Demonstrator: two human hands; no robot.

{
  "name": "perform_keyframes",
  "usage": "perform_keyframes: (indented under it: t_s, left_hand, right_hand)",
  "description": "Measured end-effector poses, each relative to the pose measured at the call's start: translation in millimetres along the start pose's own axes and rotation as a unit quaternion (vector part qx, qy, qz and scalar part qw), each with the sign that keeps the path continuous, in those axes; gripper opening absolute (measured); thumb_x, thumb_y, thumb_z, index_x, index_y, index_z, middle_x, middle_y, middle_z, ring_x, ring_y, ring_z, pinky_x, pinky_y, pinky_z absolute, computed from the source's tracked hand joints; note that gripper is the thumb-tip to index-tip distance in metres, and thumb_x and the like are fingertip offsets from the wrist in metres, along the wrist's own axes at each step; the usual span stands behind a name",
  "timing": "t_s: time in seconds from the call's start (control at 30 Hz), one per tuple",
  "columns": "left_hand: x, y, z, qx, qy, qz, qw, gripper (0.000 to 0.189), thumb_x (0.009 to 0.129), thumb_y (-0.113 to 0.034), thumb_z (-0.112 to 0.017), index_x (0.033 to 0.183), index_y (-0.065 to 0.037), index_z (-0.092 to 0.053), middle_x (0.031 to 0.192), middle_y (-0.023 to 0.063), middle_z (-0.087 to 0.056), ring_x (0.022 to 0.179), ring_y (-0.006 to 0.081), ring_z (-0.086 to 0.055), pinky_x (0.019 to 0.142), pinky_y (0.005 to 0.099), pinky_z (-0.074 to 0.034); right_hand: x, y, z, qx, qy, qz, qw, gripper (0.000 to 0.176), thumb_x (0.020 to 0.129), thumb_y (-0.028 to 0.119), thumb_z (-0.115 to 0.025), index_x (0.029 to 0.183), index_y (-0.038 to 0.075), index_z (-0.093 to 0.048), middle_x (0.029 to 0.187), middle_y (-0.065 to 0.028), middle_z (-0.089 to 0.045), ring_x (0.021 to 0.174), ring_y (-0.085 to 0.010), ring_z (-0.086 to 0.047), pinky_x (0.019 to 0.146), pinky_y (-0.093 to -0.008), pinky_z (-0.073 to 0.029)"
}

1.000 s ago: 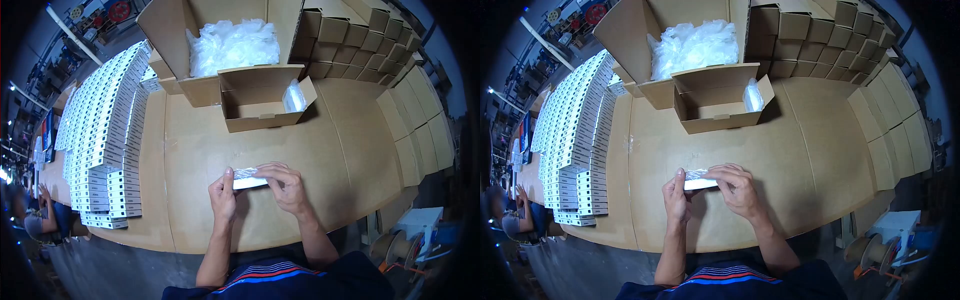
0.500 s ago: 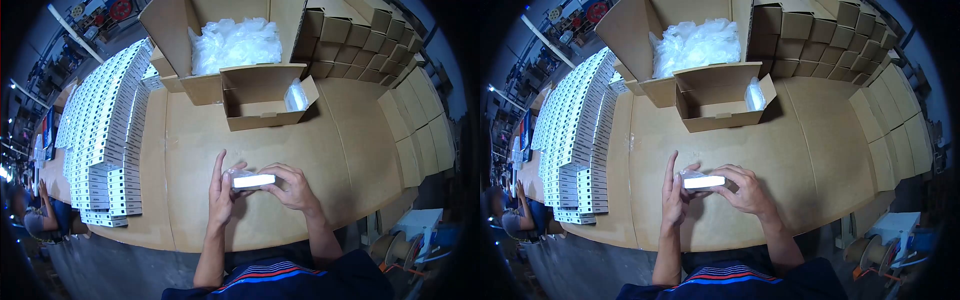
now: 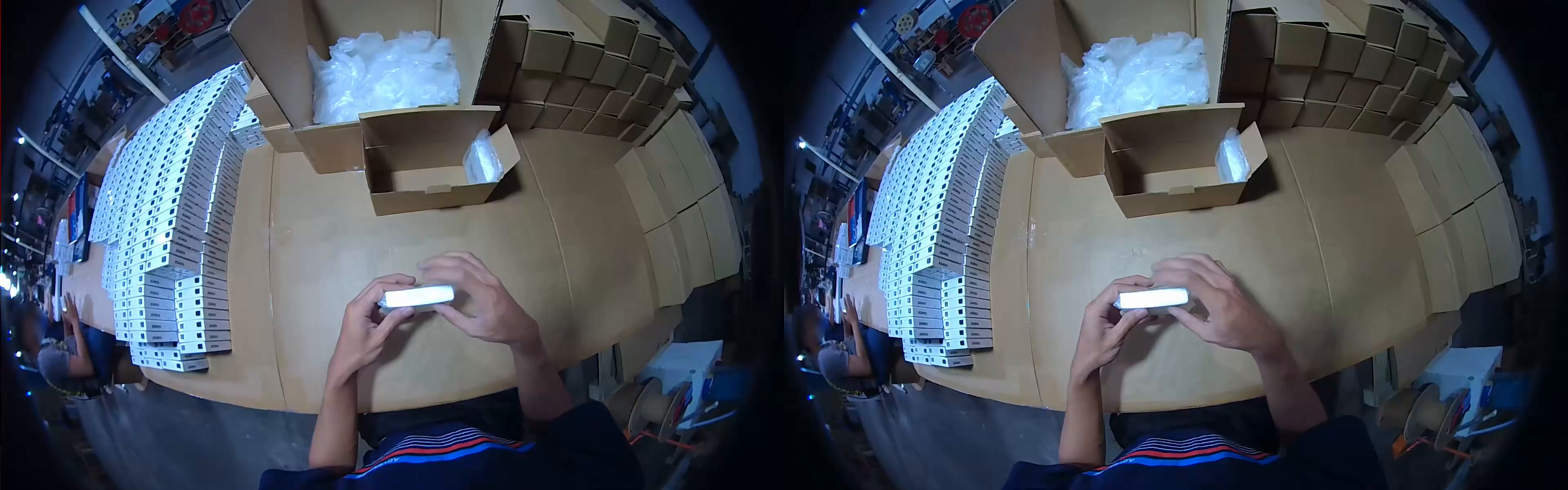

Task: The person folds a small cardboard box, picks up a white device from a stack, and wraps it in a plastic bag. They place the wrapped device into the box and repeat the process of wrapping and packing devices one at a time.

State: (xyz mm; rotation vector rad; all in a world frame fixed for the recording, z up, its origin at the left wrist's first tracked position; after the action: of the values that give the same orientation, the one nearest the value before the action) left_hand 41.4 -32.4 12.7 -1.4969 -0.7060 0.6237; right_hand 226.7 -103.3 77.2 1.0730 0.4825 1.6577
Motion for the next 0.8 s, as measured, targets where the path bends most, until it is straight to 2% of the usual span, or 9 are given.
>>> perform_keyframes:
  t_s: [0.13, 0.27, 0.33, 0.43, 0.47, 0.57, 0.6, 0.7, 0.8]
  left_hand:
    - [4, -5, 0, 0.053, 0.026, 0.004, 0.998, 0.024, 0.095, 0.001, -0.069, 0.119, 0.004, -0.065, 0.138, 0.0150, -0.059, 0.114, 0.0223, -0.067, 0.092, 0.0347, -0.063]
    - [11, 4, 0, -0.015, 0.046, 0.008, 0.999, 0.032, 0.095, 0.001, -0.069, 0.126, 0.002, -0.062, 0.144, 0.0151, -0.054, 0.119, 0.0221, -0.064, 0.092, 0.0354, -0.061]
    - [17, 2, -2, -0.112, 0.018, 0.011, 0.994, 0.041, 0.094, -0.002, -0.072, 0.134, 0.001, -0.060, 0.147, 0.0151, -0.052, 0.122, 0.0208, -0.062, 0.090, 0.0355, -0.060]
    - [31, -4, 8, -0.037, -0.070, 0.007, 0.997, 0.053, 0.097, -0.011, -0.071, 0.146, -0.003, -0.052, 0.154, 0.0158, -0.045, 0.128, 0.0263, -0.059, 0.095, 0.0439, -0.057]
    - [36, -9, 12, 0.040, -0.103, 0.026, 0.994, 0.061, 0.098, -0.018, -0.071, 0.154, -0.009, -0.046, 0.153, 0.0176, -0.048, 0.123, 0.0301, -0.062, 0.100, 0.0453, -0.054]
    - [60, -15, 21, 0.227, -0.090, -0.019, 0.970, 0.064, 0.100, -0.014, -0.066, 0.159, -0.018, -0.041, 0.150, 0.0158, -0.048, 0.121, 0.0283, -0.062, 0.097, 0.0432, -0.057]
    - [66, -15, 20, 0.239, -0.095, -0.015, 0.966, 0.068, 0.100, -0.017, -0.068, 0.161, -0.025, -0.039, 0.142, 0.0154, -0.055, 0.110, 0.0257, -0.065, 0.094, 0.0397, -0.057]
    - [80, -4, 19, 0.295, -0.088, -0.018, 0.951, 0.070, 0.100, -0.019, -0.069, 0.162, -0.024, -0.037, 0.131, 0.0155, -0.061, 0.099, 0.0235, -0.066, 0.089, 0.0371, -0.057]
    - [85, -2, 17, 0.332, -0.105, -0.041, 0.937, 0.072, 0.099, -0.018, -0.070, 0.163, -0.022, -0.036, 0.118, 0.0165, -0.064, 0.090, 0.0226, -0.065, 0.085, 0.0367, -0.057]
  right_hand:
    - [3, 2, 5, -0.096, 0.118, 0.068, 0.986, 0.033, 0.083, 0.007, -0.080, 0.113, 0.003, -0.067, 0.111, -0.0098, -0.068, 0.112, -0.0286, -0.062, 0.096, -0.0417, -0.052]
    - [13, 9, 17, -0.157, 0.162, 0.096, 0.969, 0.027, 0.084, 0.006, -0.079, 0.107, 0.002, -0.066, 0.101, -0.0107, -0.066, 0.101, -0.0285, -0.064, 0.087, -0.0414, -0.055]
    - [20, 6, 28, -0.135, 0.111, 0.093, 0.980, 0.026, 0.083, 0.005, -0.079, 0.104, 0.002, -0.066, 0.098, -0.0116, -0.067, 0.093, -0.0293, -0.064, 0.083, -0.0414, -0.055]
    - [36, -3, 57, -0.167, -0.038, 0.072, 0.983, 0.023, 0.082, 0.003, -0.079, 0.100, 0.001, -0.066, 0.091, -0.0117, -0.066, 0.078, -0.0278, -0.063, 0.072, -0.0398, -0.054]
    - [42, -5, 68, -0.188, -0.100, 0.064, 0.975, 0.022, 0.082, 0.002, -0.079, 0.099, 0.001, -0.066, 0.088, -0.0115, -0.065, 0.072, -0.0269, -0.063, 0.068, -0.0391, -0.054]
    - [53, -19, 80, -0.241, -0.261, -0.046, 0.934, 0.018, 0.084, 0.000, -0.079, 0.096, 0.000, -0.065, 0.083, -0.0100, -0.063, 0.063, -0.0215, -0.060, 0.058, -0.0355, -0.051]
    - [55, -29, 75, -0.260, -0.324, -0.008, 0.910, 0.018, 0.086, 0.001, -0.078, 0.098, 0.001, -0.065, 0.084, -0.0088, -0.062, 0.059, -0.0183, -0.059, 0.051, -0.0333, -0.047]
    - [59, -54, 57, -0.259, -0.393, -0.003, 0.882, 0.019, 0.086, 0.000, -0.077, 0.100, 0.001, -0.064, 0.086, -0.0088, -0.062, 0.060, -0.0192, -0.059, 0.051, -0.0324, -0.048]
    - [63, -69, 51, -0.280, -0.388, -0.030, 0.877, 0.019, 0.087, -0.001, -0.076, 0.103, 0.001, -0.066, 0.092, -0.0115, -0.066, 0.069, -0.0253, -0.065, 0.053, -0.0347, -0.051]
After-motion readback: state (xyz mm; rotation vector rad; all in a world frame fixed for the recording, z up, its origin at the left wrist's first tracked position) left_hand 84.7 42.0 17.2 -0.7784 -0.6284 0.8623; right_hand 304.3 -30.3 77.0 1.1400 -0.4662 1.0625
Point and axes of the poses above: each hand's wrist, its own x-axis towards the middle knuckle, its own z-axis out of the back of the hand, y = z × x, the point moved 4 cm from there along x, towards the middle knuckle
